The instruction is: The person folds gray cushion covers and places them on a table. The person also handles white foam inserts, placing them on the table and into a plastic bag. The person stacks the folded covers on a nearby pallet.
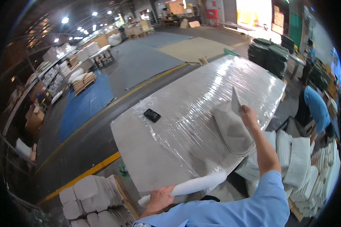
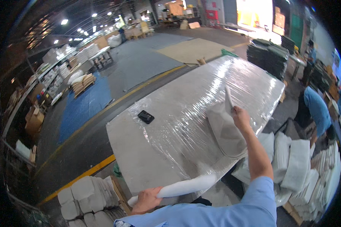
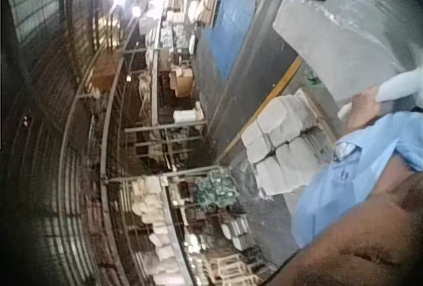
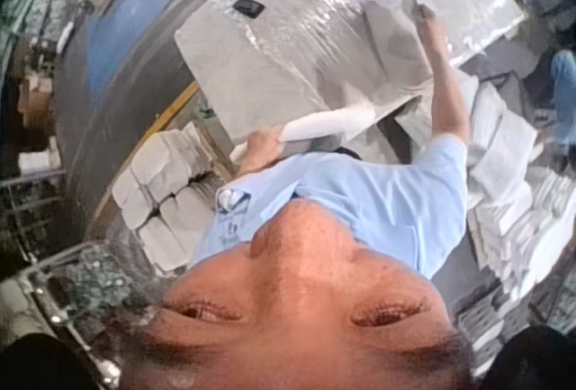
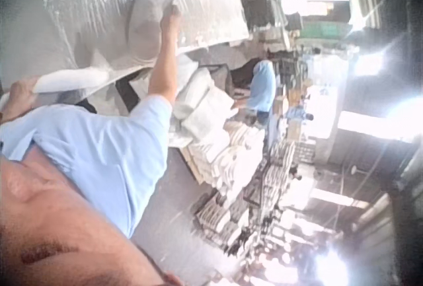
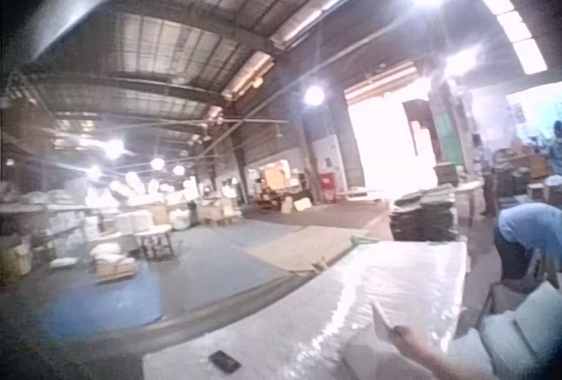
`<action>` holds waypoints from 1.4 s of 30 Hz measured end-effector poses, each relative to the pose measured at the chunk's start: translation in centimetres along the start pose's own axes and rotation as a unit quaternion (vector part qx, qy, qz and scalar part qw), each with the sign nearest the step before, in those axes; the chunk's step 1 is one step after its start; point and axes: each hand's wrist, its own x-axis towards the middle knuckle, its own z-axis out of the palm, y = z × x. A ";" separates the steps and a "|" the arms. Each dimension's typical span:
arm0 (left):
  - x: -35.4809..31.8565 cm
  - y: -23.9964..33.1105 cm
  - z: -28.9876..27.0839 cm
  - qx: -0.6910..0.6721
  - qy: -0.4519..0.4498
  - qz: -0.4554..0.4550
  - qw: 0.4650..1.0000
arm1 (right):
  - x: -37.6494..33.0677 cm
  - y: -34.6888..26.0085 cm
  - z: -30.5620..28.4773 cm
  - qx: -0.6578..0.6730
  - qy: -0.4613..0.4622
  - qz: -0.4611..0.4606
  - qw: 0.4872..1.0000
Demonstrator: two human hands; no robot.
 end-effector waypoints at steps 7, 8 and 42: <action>-5.1 -3.8 -2.3 0.023 0.020 0.048 0.998 | -5.6 -13.8 -5.9 0.038 -0.110 -0.149 0.982; -5.8 -4.6 -1.7 0.022 0.012 0.051 0.998 | -6.7 -15.2 -5.8 0.030 -0.134 -0.150 0.979; -0.1 -1.0 -8.9 -0.250 0.305 -0.002 0.919 | -28.6 -16.9 0.0 0.500 -0.274 0.039 0.820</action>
